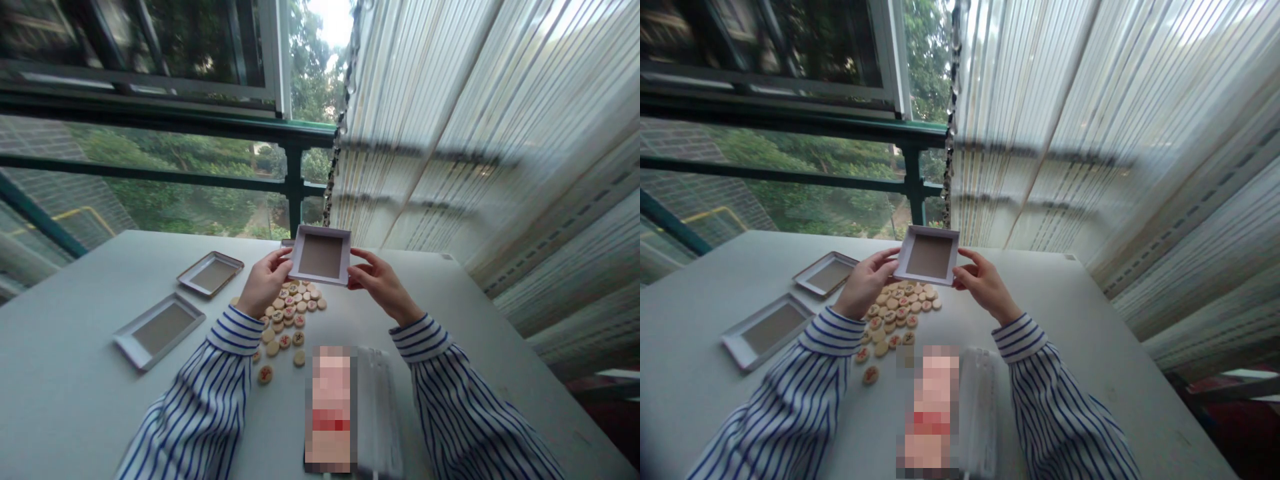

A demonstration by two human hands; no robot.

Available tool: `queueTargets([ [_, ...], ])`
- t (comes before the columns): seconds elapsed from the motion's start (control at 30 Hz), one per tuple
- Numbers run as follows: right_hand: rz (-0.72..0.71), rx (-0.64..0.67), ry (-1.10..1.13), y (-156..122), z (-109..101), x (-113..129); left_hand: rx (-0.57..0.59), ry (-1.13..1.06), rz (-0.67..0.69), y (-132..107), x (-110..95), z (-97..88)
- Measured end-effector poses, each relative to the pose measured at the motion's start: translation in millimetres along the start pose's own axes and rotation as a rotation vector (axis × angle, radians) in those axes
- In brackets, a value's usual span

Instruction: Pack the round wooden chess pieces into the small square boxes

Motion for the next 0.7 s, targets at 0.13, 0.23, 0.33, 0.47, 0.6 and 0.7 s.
queueTargets([
  [0.13,-0.012,-0.012,0.001,-5,-11,1,0.039,0.004,0.008,2,-2,7.8],
  [0.23,-0.019,-0.008,-0.003,-7,-18,0,0.041,-0.006,-0.001,3,-3,12.6],
  [0.33,-0.018,-0.003,-0.018,-10,-23,0,0.034,0.006,-0.01,6,-5,16.3],
  [0.47,-0.015,0.007,-0.038,-12,-29,-1,0.037,0.023,-0.002,10,-6,21.4],
  [0.6,-0.01,0.022,-0.042,-15,-36,-3,0.044,0.042,0.028,16,-8,28.3],
  [0.7,0.001,0.021,-0.05,-17,-41,-5,0.057,0.055,0.032,19,-9,34.3],
])
Point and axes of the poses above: each hand's wrist, its own y-axis towards the middle knuckle, its own z-axis out of the palm, x = y × z, the point moved 6 cm from there along y, towards the middle knuckle, and after that the axes turned 15 degrees about y, right-handed, at the moved point
